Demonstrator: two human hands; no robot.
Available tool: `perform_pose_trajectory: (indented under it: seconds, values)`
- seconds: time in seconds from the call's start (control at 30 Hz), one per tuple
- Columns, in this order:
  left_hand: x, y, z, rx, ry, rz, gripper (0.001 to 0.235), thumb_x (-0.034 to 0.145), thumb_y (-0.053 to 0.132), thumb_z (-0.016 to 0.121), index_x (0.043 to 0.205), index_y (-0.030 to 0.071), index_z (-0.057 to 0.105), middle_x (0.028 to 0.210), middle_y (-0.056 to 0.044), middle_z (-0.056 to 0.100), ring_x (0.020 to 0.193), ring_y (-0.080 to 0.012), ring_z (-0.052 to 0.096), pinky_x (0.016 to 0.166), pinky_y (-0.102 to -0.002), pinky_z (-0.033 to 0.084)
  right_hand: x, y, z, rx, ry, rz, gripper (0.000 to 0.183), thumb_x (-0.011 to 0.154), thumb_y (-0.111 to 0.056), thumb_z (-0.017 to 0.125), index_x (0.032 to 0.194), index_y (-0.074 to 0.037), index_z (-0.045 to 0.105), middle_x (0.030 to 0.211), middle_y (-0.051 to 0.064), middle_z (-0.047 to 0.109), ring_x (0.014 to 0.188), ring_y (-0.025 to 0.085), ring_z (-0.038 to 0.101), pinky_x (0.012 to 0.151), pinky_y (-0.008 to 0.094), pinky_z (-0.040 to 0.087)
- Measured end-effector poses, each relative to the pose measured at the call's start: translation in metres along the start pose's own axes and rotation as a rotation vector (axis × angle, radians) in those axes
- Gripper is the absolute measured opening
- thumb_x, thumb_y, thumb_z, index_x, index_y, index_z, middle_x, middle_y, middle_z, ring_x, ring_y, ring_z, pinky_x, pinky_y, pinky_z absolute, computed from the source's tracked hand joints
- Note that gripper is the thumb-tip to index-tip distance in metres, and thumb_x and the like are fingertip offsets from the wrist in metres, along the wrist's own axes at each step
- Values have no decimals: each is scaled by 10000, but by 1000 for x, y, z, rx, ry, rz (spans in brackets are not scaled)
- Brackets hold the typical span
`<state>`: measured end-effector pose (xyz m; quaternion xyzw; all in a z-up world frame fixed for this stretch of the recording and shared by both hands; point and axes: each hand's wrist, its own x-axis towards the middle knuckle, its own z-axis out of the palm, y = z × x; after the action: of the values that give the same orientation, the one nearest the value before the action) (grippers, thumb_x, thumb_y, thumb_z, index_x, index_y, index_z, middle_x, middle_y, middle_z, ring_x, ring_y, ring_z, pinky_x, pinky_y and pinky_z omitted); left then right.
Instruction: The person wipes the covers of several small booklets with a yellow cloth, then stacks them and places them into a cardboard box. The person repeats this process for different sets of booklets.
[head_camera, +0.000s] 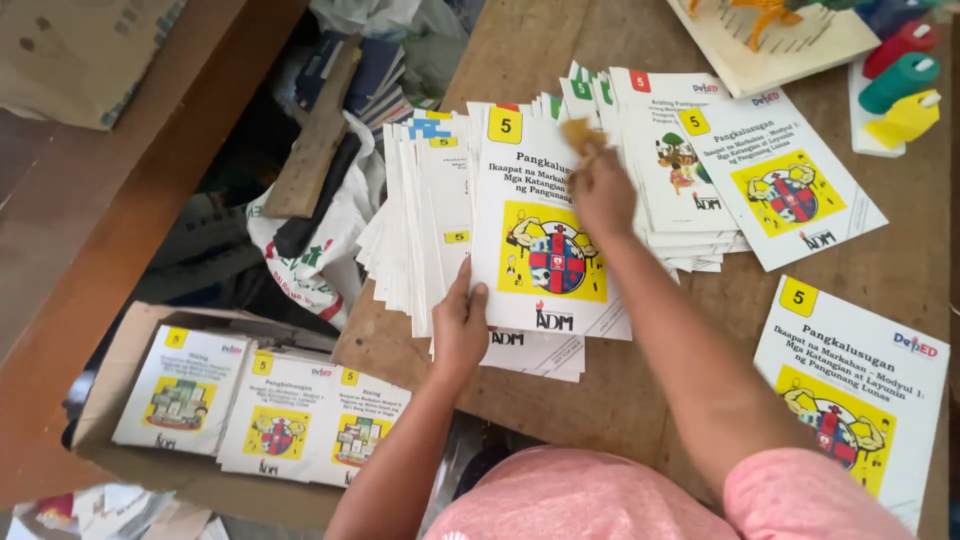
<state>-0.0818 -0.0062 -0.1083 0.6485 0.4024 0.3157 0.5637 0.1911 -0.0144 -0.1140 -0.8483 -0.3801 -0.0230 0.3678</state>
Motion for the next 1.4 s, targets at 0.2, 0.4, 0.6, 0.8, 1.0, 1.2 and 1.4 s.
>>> perform_pose_trajectory:
  seconds: [0.2, 0.4, 0.6, 0.8, 1.0, 1.2, 1.4]
  values:
    - [10, -23, 7, -157, 161, 86, 201, 1093, 131, 437, 1091, 55, 623, 694, -67, 629, 504, -96, 560, 422, -222, 495, -127, -85, -1, 105, 15, -650, 368, 930, -265, 643, 1278, -147, 674, 1367, 100, 647, 1212, 365, 618, 1015, 501, 491]
    - [-14, 28, -5, -216, 187, 47, 290, 1073, 141, 527, 1271, 6, 692, 816, -148, 690, 659, -127, 582, 619, -263, 519, -148, -11, -40, 236, 15, -584, 264, 1028, -293, 573, 1127, -109, 735, 1407, 159, 636, 1338, 399, 560, 1121, 511, 432]
    - [-31, 70, 12, -279, 34, -158, 530, 913, 142, 760, 1396, 22, 577, 1025, -132, 697, 840, -164, 649, 703, -283, 577, -136, 7, -59, 240, -33, -214, 344, 1031, -140, 579, 1343, -16, 656, 1445, 230, 589, 1389, 491, 449, 1137, 577, 405]
    - [-27, 84, 6, -392, 19, 20, 275, 1000, 76, 635, 1244, -52, 636, 1035, -158, 727, 911, -200, 712, 846, -399, 620, -156, -4, -57, 491, 16, -254, 384, 1033, -122, 549, 1397, -21, 619, 1460, 213, 583, 1375, 405, 514, 1158, 485, 427]
    - [2, 147, -24, 145, -1, 789, 168, 944, -70, 668, 1072, -3, 755, 1031, -153, 769, 902, -192, 685, 763, -349, 603, -94, 40, -120, 1094, 378, 291, 364, 1055, -175, 434, 1290, -27, 670, 1108, 89, 671, 1066, 196, 627, 970, 315, 451]
    - [17, 57, 15, 791, -86, 1161, 130, 915, 57, 715, 990, 126, 797, 1033, -111, 785, 1014, -293, 759, 806, -358, 631, -81, 29, -79, 838, 438, 54, 208, 1036, -131, 563, 1110, -7, 712, 943, 163, 710, 886, 226, 689, 867, 333, 532]
    - [13, -12, 18, 671, -41, 1180, 113, 930, 52, 693, 967, 84, 794, 991, -87, 759, 1067, -277, 734, 932, -350, 603, -48, 43, -29, 73, -82, -513, 469, 989, -269, 532, 1423, -111, 614, 1415, 212, 588, 1263, 449, 557, 1041, 611, 434]
